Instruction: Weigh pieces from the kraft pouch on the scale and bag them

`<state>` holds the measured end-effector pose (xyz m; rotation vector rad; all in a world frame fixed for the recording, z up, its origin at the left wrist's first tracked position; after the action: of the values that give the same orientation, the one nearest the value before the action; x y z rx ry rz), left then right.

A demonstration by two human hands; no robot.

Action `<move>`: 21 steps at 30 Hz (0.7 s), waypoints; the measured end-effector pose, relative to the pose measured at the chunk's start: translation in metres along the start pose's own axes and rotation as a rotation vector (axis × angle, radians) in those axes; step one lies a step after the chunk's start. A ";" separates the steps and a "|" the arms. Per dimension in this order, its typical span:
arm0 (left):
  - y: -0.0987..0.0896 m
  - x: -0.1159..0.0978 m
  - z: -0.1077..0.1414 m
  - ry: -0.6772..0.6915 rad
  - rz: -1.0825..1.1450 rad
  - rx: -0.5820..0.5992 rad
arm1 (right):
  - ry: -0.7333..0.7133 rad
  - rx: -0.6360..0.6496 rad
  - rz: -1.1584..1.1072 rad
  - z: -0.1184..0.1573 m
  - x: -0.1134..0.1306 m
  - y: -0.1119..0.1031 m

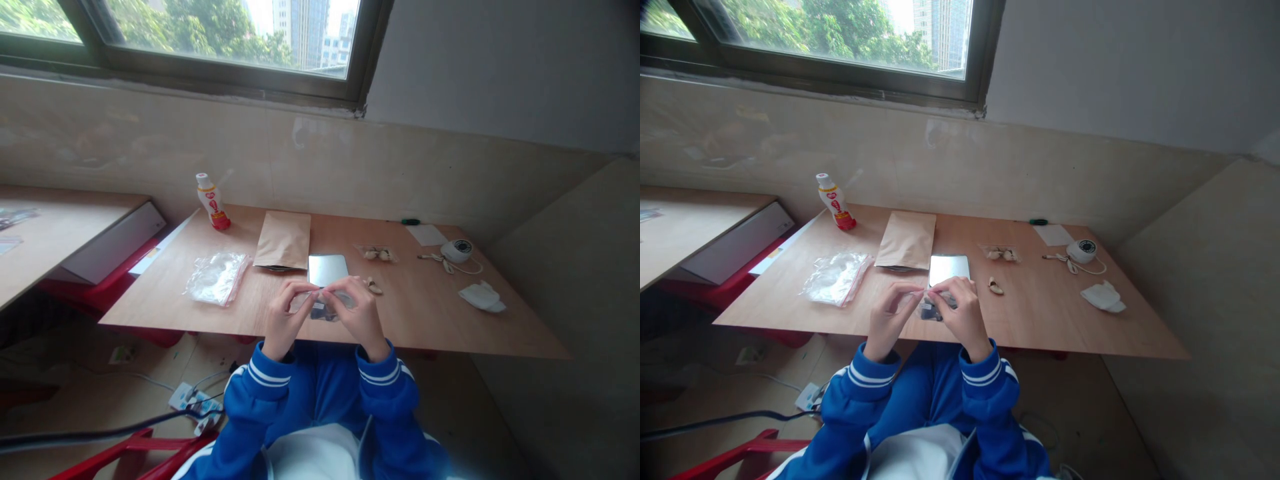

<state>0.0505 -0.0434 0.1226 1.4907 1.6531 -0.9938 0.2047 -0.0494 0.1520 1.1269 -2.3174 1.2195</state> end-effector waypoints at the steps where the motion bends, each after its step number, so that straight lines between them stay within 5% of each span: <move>1: 0.000 0.000 0.000 0.000 -0.010 0.006 | 0.000 -0.003 0.013 0.000 0.000 0.001; 21: 0.005 0.010 0.007 -0.039 -0.043 -0.153 | 0.065 -0.094 0.092 0.007 0.001 0.027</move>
<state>0.0549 -0.0447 0.1100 1.3324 1.6994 -0.8923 0.1846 -0.0458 0.1330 0.9452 -2.3734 1.1470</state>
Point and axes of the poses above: each hand's wrist, its own z-axis away from the middle knuckle, its own y-axis out of the palm, x = y × z, the point moved 2 cm from there along -z, towards the middle knuckle, and after that the axes turned 5 degrees about z, right-handed, at the moved point
